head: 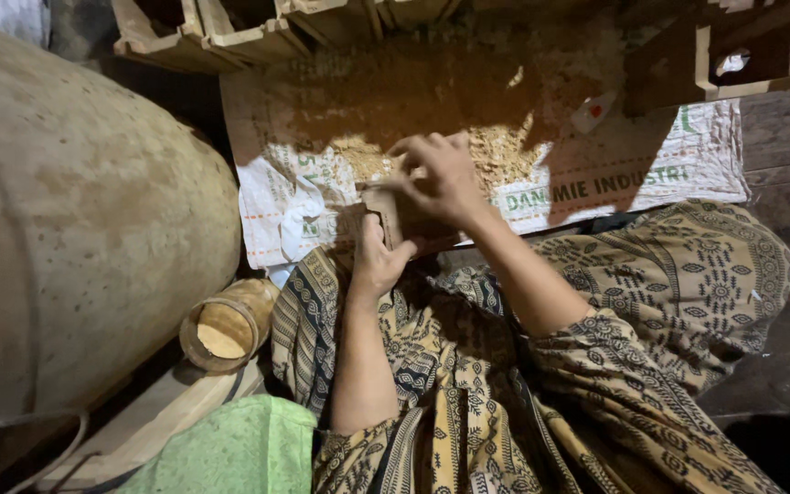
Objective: The person applies adhesive to the joints of wooden components and fits them together to assemble a small box-like structure, working on a mat amongst several other completed wooden grids.
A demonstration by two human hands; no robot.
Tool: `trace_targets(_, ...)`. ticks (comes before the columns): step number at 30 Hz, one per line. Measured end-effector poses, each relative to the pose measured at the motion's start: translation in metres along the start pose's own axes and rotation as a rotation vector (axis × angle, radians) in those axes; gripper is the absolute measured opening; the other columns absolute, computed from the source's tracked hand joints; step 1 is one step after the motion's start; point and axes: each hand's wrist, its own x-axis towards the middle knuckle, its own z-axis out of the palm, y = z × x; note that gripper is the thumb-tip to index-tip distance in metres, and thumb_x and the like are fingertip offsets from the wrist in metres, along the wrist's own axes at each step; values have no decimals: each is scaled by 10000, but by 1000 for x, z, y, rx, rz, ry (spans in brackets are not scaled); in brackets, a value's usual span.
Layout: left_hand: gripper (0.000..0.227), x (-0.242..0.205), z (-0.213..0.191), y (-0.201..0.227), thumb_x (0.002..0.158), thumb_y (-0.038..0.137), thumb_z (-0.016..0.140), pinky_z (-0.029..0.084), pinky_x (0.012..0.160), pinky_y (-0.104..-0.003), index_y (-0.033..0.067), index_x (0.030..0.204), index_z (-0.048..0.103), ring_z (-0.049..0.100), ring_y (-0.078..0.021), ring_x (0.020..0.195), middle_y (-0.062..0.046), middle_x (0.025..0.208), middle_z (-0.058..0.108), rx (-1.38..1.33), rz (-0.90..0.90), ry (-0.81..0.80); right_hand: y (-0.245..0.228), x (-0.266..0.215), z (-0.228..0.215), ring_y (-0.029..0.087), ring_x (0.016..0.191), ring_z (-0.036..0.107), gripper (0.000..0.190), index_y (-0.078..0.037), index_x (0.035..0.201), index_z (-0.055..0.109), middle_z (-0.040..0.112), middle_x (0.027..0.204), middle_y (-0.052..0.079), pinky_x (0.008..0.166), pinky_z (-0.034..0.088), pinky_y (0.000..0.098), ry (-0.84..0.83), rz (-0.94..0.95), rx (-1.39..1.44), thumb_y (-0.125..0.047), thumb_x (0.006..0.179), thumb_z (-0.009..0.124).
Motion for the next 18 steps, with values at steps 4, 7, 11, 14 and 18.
trace_targets(4, 394, 4, 10, -12, 659, 29, 694, 518, 831, -413, -7, 1023, 546, 644, -312, 931, -211, 905, 612, -42, 37, -11, -1, 5, 15, 188, 803, 633, 348, -244, 1086, 674, 685, 744, -62, 861, 361, 378, -19, -9, -28, -451, 850, 824)
trace_targets(7, 410, 6, 12, -11, 641, 87, 742, 489, 747, -433, -24, 939, 483, 583, -287, 816, -193, 763, 415, 3, 65, -4, 14, 7, 20, 134, 720, 630, 241, -276, 1016, 665, 625, 689, -100, 844, 422, 320, 173, 20, -202, -411, 889, 819)
trace_targets(11, 553, 8, 20, -29, 724, 214, 876, 508, 772, -494, -53, 1073, 541, 653, -391, 870, -283, 897, 638, -88, 74, 3, 34, -32, -18, 284, 778, 678, 135, -167, 985, 711, 689, 794, 57, 788, 509, 383, 438, 238, 1, -281, 974, 782)
trace_targets(14, 612, 9, 21, -37, 757, 208, 900, 533, 868, -518, -69, 1159, 532, 696, -414, 988, -315, 1000, 682, -121, 68, -29, 79, -77, -48, 273, 806, 679, 149, -149, 1018, 684, 685, 841, 62, 787, 528, 378, 665, 436, -201, -271, 1000, 768)
trace_targets(18, 573, -1, 11, -17, 739, 177, 919, 551, 875, -419, 21, 1155, 557, 686, -221, 941, -195, 1002, 720, -292, 23, 30, 146, -118, -65, 444, 906, 713, 405, -46, 1051, 642, 729, 925, 244, 838, 545, 537, 806, 829, -360, -416, 958, 780)
